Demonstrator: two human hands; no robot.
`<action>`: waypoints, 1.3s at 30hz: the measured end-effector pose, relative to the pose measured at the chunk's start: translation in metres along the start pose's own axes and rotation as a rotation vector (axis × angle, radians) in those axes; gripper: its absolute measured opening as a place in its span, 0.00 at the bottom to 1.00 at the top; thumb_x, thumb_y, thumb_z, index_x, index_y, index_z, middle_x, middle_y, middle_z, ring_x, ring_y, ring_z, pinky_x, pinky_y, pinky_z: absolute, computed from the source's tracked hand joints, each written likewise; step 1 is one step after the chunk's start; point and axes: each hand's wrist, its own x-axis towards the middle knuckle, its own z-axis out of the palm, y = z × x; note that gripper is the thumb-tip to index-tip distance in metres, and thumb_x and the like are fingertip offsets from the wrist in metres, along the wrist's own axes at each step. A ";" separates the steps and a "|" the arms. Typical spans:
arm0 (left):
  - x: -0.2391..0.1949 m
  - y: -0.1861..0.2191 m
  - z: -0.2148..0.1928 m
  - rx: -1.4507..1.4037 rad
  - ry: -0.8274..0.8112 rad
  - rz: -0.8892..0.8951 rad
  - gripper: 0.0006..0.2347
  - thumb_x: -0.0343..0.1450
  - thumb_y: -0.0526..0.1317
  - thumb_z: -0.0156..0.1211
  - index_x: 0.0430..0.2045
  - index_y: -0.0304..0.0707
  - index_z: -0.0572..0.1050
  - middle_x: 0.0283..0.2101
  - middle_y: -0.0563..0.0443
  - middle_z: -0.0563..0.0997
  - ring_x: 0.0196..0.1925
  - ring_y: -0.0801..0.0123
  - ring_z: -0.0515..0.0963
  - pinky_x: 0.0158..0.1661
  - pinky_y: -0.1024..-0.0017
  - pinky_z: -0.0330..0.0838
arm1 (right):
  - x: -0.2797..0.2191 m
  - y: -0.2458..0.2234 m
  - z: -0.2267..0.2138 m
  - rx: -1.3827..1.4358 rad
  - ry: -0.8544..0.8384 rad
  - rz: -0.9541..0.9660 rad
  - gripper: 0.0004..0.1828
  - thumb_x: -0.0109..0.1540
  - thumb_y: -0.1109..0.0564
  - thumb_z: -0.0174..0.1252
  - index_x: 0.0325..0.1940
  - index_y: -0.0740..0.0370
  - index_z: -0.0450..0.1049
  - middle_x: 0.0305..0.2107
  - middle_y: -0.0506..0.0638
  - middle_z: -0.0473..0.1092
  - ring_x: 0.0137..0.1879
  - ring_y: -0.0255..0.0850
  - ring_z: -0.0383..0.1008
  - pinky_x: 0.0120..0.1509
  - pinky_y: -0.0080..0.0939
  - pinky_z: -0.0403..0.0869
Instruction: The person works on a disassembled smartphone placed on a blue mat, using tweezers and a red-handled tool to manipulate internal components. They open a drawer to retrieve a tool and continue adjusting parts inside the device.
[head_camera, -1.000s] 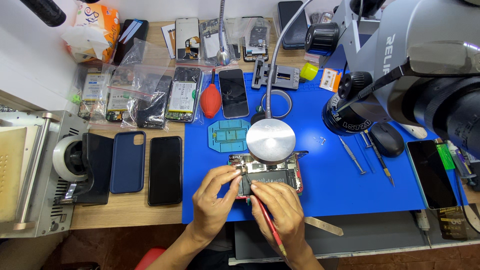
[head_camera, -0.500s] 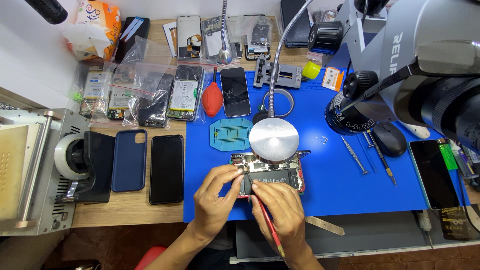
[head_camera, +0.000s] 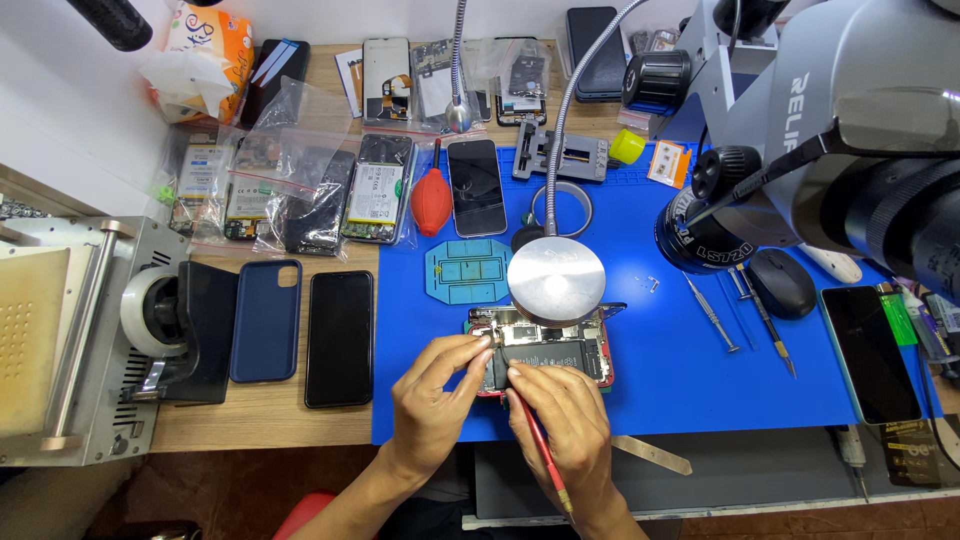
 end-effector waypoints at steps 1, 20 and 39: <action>0.000 0.000 0.000 -0.001 -0.001 0.001 0.08 0.70 0.27 0.68 0.41 0.30 0.82 0.42 0.43 0.85 0.45 0.65 0.87 0.52 0.75 0.84 | 0.000 -0.001 0.001 -0.001 0.001 0.000 0.09 0.64 0.63 0.62 0.49 0.63 0.79 0.46 0.52 0.81 0.49 0.45 0.81 0.60 0.47 0.76; -0.002 -0.001 0.001 0.001 -0.003 0.019 0.08 0.69 0.26 0.69 0.40 0.30 0.81 0.41 0.43 0.85 0.44 0.64 0.87 0.51 0.76 0.84 | 0.000 -0.008 0.003 -0.069 0.034 -0.013 0.09 0.65 0.64 0.63 0.49 0.66 0.78 0.46 0.54 0.80 0.48 0.46 0.80 0.59 0.48 0.77; 0.000 0.000 0.001 -0.003 -0.006 0.015 0.07 0.70 0.26 0.68 0.40 0.29 0.82 0.41 0.43 0.85 0.44 0.64 0.87 0.51 0.75 0.84 | 0.005 -0.011 0.005 -0.079 0.061 -0.016 0.08 0.65 0.65 0.63 0.48 0.67 0.78 0.45 0.55 0.80 0.46 0.47 0.80 0.57 0.48 0.77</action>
